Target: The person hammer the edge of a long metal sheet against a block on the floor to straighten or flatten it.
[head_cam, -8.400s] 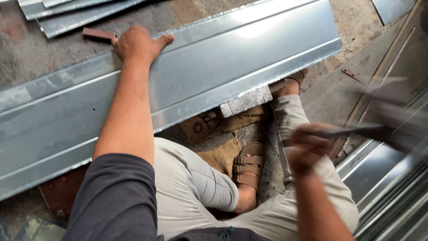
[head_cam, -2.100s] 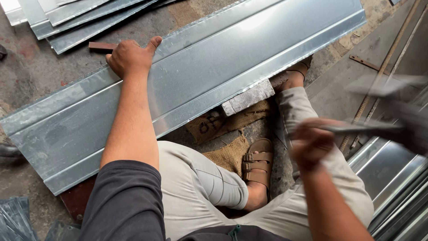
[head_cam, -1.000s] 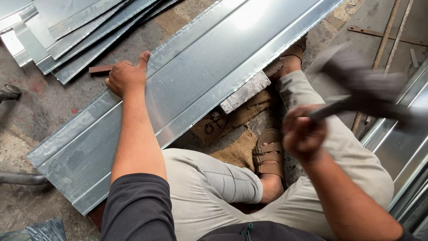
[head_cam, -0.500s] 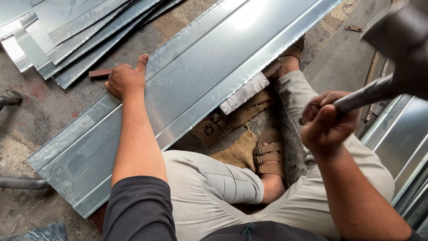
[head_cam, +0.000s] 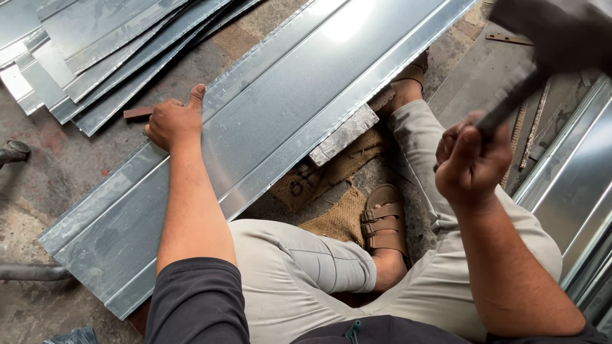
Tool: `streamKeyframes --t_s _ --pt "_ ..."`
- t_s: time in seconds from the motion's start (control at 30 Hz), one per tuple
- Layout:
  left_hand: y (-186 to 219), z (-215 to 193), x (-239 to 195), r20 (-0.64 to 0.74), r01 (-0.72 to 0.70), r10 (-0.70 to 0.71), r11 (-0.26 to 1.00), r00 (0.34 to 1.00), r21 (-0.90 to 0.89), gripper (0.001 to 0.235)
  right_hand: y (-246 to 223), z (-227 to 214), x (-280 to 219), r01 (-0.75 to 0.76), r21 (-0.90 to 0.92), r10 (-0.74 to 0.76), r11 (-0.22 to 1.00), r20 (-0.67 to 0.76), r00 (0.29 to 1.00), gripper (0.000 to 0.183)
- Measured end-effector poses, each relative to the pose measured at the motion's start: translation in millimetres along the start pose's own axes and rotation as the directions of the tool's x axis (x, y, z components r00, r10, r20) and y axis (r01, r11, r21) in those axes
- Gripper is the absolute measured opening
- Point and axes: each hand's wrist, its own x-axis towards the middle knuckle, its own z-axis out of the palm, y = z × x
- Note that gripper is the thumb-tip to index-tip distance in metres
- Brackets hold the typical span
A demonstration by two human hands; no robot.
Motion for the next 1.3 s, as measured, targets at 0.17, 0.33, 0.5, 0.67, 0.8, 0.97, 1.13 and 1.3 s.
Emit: streamKeyframes --t_s 0.17,0.33,0.5,0.67,0.8,0.97,1.13,1.3 --pt "-6.6 4.6 0.7 -0.035 -0.036 0.036 0.999 0.999 -0.003 0.083 38.3 23.2 -29.5 0.126 -0.506 0.015 0.853 0.266 0.964 0.022" --pt "2.0 -1.3 9.5 -0.049 -0.088 0.088 0.996 0.995 0.01 0.082 30.8 32.9 -20.9 0.144 -0.58 0.046 0.801 0.301 0.953 0.024" --pt "-4.0 -0.8 -1.6 0.005 -0.01 0.01 1.0 1.0 -0.014 0.083 18.6 8.2 -19.4 0.041 -0.26 -0.034 0.965 0.033 0.999 0.03" --pt "-1.4 -0.2 -0.4 -0.008 -0.003 0.003 1.0 1.0 -0.013 0.083 45.0 21.5 -29.3 0.066 -0.498 0.004 0.865 0.138 0.99 0.041" --pt "-3.1 1.6 3.1 -0.019 -0.036 0.036 0.999 0.999 0.012 0.083 45.3 37.8 -28.9 -0.033 -0.718 0.324 0.696 0.272 0.906 0.031" --pt "-6.3 3.3 -1.1 -0.039 -0.043 0.044 0.999 0.998 0.015 0.083 16.9 15.8 -18.8 -0.044 -0.528 0.164 0.848 0.183 0.969 0.027" --pt "2.3 -1.2 -0.1 -0.02 -0.029 0.029 1.0 0.999 0.011 0.083 23.6 17.5 -26.4 0.014 -0.404 0.039 0.915 0.122 0.992 0.023" --pt "-3.7 8.9 -0.4 0.035 -0.038 0.038 0.999 0.999 -0.013 0.077 63.0 42.2 -40.2 -0.118 -0.725 0.46 0.679 0.294 0.838 0.022"
